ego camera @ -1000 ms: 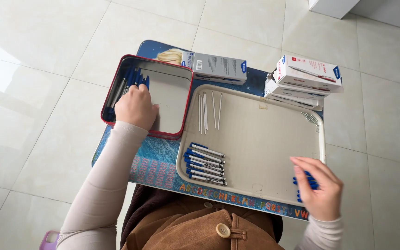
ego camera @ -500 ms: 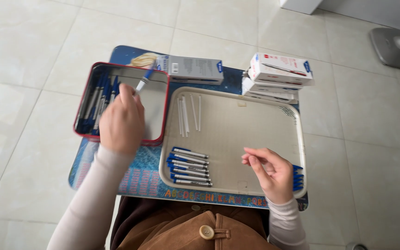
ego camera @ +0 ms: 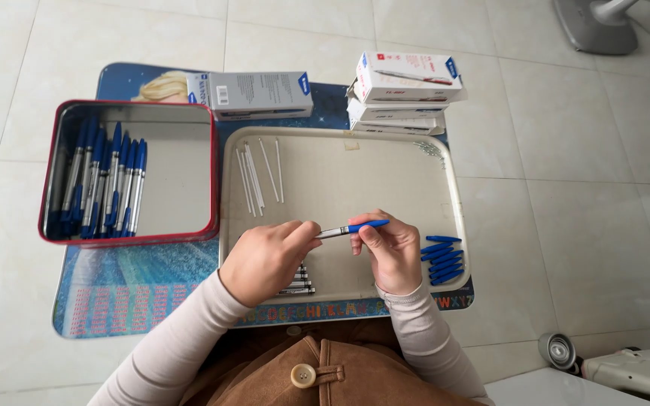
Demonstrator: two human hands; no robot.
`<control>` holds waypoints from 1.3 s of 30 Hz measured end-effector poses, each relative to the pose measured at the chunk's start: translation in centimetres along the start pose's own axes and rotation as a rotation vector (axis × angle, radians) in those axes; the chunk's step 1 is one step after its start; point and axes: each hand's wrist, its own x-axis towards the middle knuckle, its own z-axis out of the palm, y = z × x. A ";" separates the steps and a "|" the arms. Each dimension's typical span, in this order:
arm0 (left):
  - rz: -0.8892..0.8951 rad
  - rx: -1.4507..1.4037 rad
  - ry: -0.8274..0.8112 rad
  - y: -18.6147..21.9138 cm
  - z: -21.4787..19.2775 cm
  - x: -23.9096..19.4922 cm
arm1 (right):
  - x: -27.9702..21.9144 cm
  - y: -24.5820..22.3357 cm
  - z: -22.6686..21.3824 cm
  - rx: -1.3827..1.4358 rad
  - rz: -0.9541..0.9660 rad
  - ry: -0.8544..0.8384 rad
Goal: The person repeatedly takes blue ballpoint pens from a red tin, removes the caps, and pulls out the ink cartridges, placing the components on a white tray. The process is repeated for multiple pens throughout the clip.
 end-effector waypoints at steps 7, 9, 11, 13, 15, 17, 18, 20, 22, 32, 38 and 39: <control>0.022 -0.082 0.050 -0.8 -1.3 0.3 | 0.0 -1.9 1.3 -0.086 -0.031 -0.107; 0.138 0.166 0.157 -1.2 -1.2 0.5 | 0.0 -1.6 0.9 -0.161 0.061 -0.112; 0.158 0.198 0.180 -1.3 -1.2 0.4 | 0.0 -1.6 0.8 -0.224 0.068 -0.098; 0.180 0.232 0.202 -1.5 -1.1 0.4 | 0.1 -2.0 1.2 -0.287 0.074 -0.084; 0.178 0.254 0.218 -1.9 -1.0 0.4 | 0.2 -2.8 2.1 -0.379 -0.092 -0.083; 0.177 0.240 0.216 -1.9 -1.0 0.3 | 0.4 -3.3 2.6 -0.380 -0.089 -0.118; 0.179 0.226 0.215 -1.9 -1.1 0.3 | 0.6 -3.5 2.8 -0.381 -0.089 -0.151; 0.182 0.232 0.212 -1.8 -1.2 0.2 | 0.1 -2.6 2.3 -0.351 -0.004 -0.139; 0.189 0.235 0.211 -1.7 -1.2 0.3 | -0.1 -2.2 1.8 -0.323 0.078 -0.124; 0.204 0.254 0.233 -1.6 -1.4 0.3 | 0.0 -2.1 1.7 -0.328 0.057 -0.167; 0.212 0.273 0.235 -1.8 -1.3 0.3 | 0.2 -2.8 2.5 -0.351 0.029 -0.157; 0.210 0.273 0.238 -1.8 -1.3 0.3 | 0.3 -3.1 2.7 -0.344 -0.002 -0.172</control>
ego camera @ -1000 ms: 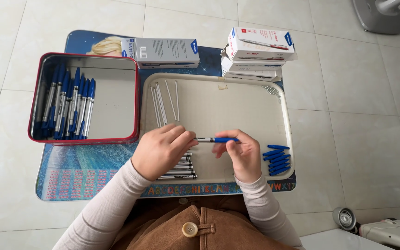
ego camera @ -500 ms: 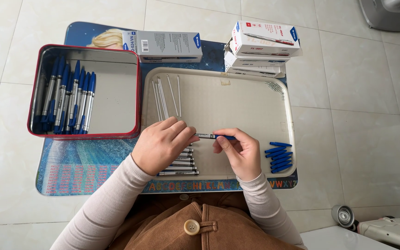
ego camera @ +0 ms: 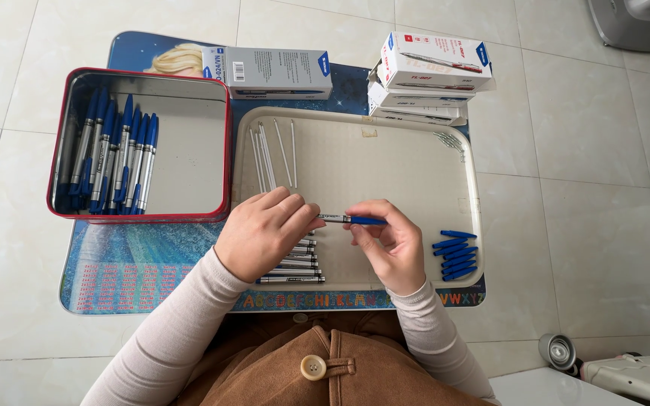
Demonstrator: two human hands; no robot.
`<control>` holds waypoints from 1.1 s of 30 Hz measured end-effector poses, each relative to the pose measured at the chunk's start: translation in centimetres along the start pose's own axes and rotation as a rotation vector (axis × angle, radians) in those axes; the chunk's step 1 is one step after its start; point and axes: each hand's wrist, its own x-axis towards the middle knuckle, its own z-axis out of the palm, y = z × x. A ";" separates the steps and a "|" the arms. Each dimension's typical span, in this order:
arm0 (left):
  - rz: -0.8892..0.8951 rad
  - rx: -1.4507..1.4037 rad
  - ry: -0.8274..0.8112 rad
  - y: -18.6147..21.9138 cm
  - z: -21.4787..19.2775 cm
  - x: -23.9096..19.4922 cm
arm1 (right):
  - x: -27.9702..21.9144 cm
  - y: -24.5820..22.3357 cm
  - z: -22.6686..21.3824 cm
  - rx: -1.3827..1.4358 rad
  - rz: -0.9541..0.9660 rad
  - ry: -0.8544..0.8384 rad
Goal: The person repeatedly takes blue ballpoint pens from a red tin, removes the caps, and pulls out the ink cartridges, placing the components on a white tray. The process is repeated for multiple pens throughout the clip.
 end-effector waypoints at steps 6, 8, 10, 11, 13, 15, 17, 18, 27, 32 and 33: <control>0.006 -0.025 -0.020 0.2 -0.2 0.2 | -0.6 1.6 -0.6 -0.006 0.103 0.020; 0.005 -0.017 -0.018 0.0 0.0 0.0 | -0.5 1.6 -0.6 -0.009 0.069 0.021; 0.004 -0.009 -0.016 0.0 0.1 0.0 | -0.3 1.3 -0.6 -0.013 0.035 0.021; 0.005 -0.011 -0.019 0.0 0.1 0.0 | -0.2 0.9 -0.5 -0.005 0.035 0.009; 0.007 -0.014 -0.023 0.1 0.0 0.0 | -0.3 0.7 -0.3 0.003 0.037 -0.003; 0.001 -0.022 -0.027 0.1 -0.1 0.0 | -0.5 1.0 -0.1 0.025 0.096 0.018; -0.001 -0.023 -0.031 0.1 -0.1 0.0 | -0.5 1.2 -0.2 -0.013 0.084 0.028; -0.003 -0.023 -0.034 0.1 -0.1 0.0 | -0.5 1.3 -0.3 -0.051 0.072 0.037; -0.026 0.012 -0.042 -0.3 0.4 -0.3 | -0.2 0.6 -0.4 -0.150 -0.038 0.073; -0.011 0.020 -0.035 -0.2 0.3 -0.1 | 0.0 0.4 -0.1 -0.156 0.014 0.057; -0.002 0.020 -0.033 -0.1 0.2 0.0 | 0.1 0.3 0.0 -0.197 0.027 0.021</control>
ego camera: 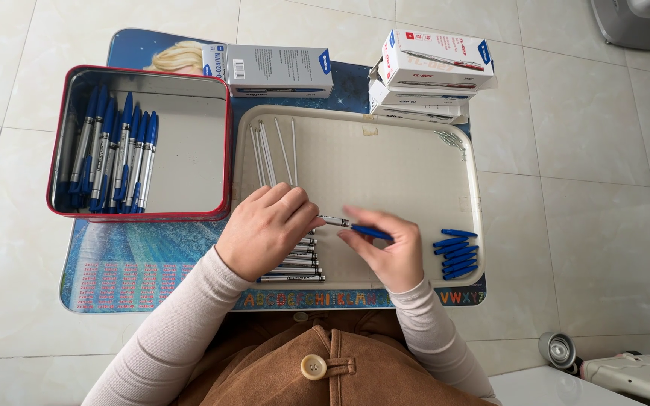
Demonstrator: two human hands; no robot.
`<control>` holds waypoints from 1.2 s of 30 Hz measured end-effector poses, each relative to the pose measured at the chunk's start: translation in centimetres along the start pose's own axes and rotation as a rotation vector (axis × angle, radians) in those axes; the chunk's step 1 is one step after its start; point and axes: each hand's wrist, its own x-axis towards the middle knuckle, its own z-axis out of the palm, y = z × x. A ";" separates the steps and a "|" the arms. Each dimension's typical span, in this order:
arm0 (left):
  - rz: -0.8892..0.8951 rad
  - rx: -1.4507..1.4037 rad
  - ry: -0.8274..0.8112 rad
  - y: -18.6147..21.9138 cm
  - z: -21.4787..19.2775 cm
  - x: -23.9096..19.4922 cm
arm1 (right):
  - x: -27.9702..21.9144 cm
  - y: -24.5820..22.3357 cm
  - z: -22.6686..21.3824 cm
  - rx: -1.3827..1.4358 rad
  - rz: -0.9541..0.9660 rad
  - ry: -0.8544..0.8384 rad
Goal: The person repeatedly takes blue ballpoint pens from a red tin, removes the caps, and pulls out the ink cartridges, placing the components on a white tray. The process is repeated for multiple pens throughout the clip.
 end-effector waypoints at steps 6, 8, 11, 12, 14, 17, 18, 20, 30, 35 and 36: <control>-0.048 0.064 0.008 -1.0 -0.8 -0.1 | -0.1 -0.1 -0.1 -0.039 0.060 0.045; -0.088 0.100 -0.013 -1.4 -0.2 -1.0 | -0.5 0.7 -0.4 -0.028 0.095 0.114; -0.133 0.144 -0.069 -1.4 0.6 -1.8 | -0.6 1.7 -0.8 -0.004 0.121 0.214; -0.138 0.155 -0.100 -1.4 0.9 -2.0 | -0.5 2.0 -0.8 0.008 0.106 0.244; -0.120 0.146 -0.115 -1.2 1.4 -2.2 | -0.5 2.1 -0.8 0.015 0.096 0.246; -0.112 0.113 -0.186 -1.4 2.0 -2.9 | -0.5 2.1 -0.7 0.034 0.090 0.240; -0.125 0.089 -0.243 -1.4 2.2 -3.2 | -0.5 2.1 -0.7 0.048 0.096 0.229; -0.125 0.072 -0.254 -1.4 2.0 -3.3 | -0.5 2.0 -0.7 0.053 0.096 0.219; -0.315 -0.452 -0.155 0.6 -2.6 0.3 | -0.3 0.3 -0.2 0.106 0.148 -0.030; -0.431 -0.918 -0.133 2.0 -2.8 1.1 | -0.2 -0.2 -0.2 0.203 0.129 -0.120; -0.472 -1.042 -0.104 2.1 -2.5 1.0 | -0.2 -0.2 -0.3 0.253 0.130 -0.141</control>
